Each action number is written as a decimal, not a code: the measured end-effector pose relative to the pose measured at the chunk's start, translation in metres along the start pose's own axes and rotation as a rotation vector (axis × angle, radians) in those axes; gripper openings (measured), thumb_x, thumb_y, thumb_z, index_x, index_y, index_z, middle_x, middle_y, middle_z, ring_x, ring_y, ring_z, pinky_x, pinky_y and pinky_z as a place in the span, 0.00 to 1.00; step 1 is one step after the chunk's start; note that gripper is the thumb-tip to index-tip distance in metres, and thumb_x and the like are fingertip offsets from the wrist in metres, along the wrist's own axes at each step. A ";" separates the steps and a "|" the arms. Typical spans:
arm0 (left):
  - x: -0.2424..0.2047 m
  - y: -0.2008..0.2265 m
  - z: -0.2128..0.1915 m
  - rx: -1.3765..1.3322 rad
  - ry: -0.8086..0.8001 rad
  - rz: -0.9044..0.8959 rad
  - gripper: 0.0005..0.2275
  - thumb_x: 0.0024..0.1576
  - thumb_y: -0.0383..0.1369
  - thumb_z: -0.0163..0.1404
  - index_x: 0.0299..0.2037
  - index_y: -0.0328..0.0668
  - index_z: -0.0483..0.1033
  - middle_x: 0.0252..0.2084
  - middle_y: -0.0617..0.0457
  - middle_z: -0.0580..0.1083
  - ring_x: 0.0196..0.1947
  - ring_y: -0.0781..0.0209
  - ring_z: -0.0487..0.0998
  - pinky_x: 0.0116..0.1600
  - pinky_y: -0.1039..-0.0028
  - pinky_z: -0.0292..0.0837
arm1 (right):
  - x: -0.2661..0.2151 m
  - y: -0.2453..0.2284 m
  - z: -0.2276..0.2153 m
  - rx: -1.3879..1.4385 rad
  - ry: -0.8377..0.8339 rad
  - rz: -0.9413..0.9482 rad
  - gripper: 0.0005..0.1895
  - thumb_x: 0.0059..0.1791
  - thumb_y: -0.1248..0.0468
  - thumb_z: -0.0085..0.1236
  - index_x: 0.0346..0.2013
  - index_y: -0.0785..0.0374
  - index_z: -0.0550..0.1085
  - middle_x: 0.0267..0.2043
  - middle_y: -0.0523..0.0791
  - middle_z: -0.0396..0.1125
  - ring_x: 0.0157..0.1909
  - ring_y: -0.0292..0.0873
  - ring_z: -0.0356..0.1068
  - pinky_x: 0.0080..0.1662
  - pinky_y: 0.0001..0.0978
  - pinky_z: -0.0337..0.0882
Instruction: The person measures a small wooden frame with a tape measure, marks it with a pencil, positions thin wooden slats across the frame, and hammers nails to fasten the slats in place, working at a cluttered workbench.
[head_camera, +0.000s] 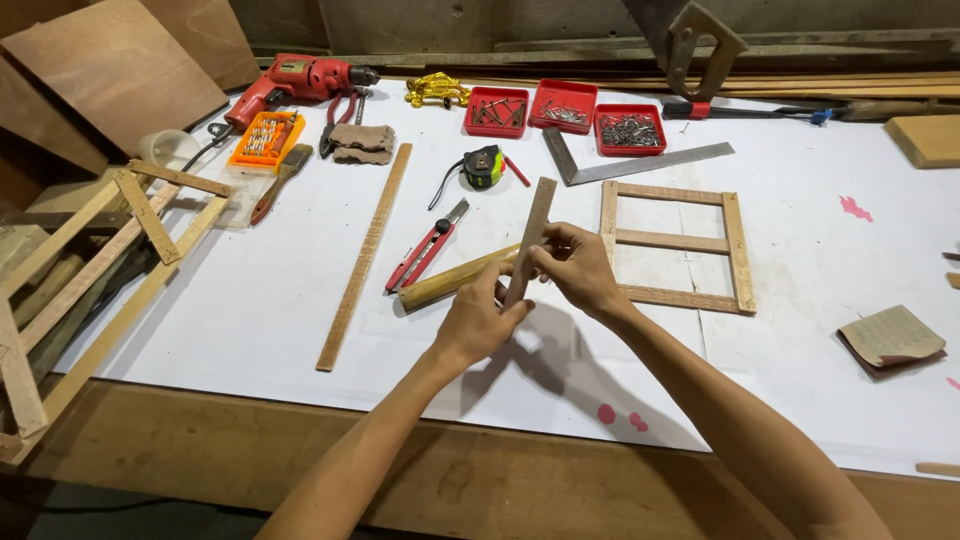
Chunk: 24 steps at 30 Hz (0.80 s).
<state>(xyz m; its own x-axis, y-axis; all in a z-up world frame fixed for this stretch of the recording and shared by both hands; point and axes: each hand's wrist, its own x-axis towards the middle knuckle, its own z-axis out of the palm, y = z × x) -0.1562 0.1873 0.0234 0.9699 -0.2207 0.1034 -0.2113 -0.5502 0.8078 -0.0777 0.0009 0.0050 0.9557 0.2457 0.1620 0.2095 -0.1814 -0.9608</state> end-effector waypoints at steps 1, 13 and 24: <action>0.003 0.010 -0.001 0.000 -0.009 0.008 0.20 0.57 0.36 0.58 0.56 0.37 0.69 0.34 0.45 0.82 0.30 0.60 0.84 0.35 0.74 0.77 | -0.003 -0.007 -0.004 -0.001 0.012 0.000 0.15 0.51 0.66 0.60 0.49 0.73 0.76 0.33 0.48 0.74 0.31 0.36 0.73 0.33 0.27 0.75; 0.068 0.072 0.069 -0.501 -0.372 0.066 0.17 0.58 0.31 0.55 0.56 0.35 0.69 0.35 0.45 0.80 0.31 0.60 0.83 0.32 0.72 0.83 | -0.036 -0.026 -0.128 -0.084 0.047 0.019 0.29 0.50 0.61 0.62 0.63 0.70 0.68 0.42 0.49 0.75 0.38 0.36 0.74 0.38 0.28 0.75; 0.144 0.116 0.120 -0.385 -0.358 0.018 0.11 0.59 0.30 0.51 0.46 0.28 0.77 0.37 0.46 0.79 0.36 0.61 0.84 0.40 0.68 0.83 | -0.012 -0.025 -0.208 -0.247 0.129 0.068 0.23 0.50 0.62 0.61 0.57 0.71 0.72 0.38 0.49 0.74 0.33 0.39 0.76 0.35 0.29 0.79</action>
<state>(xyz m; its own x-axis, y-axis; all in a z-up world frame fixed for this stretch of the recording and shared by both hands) -0.0551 -0.0051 0.0621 0.8502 -0.5255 -0.0311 -0.1026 -0.2232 0.9694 -0.0514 -0.1955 0.0738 0.9843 0.1051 0.1415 0.1730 -0.4233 -0.8893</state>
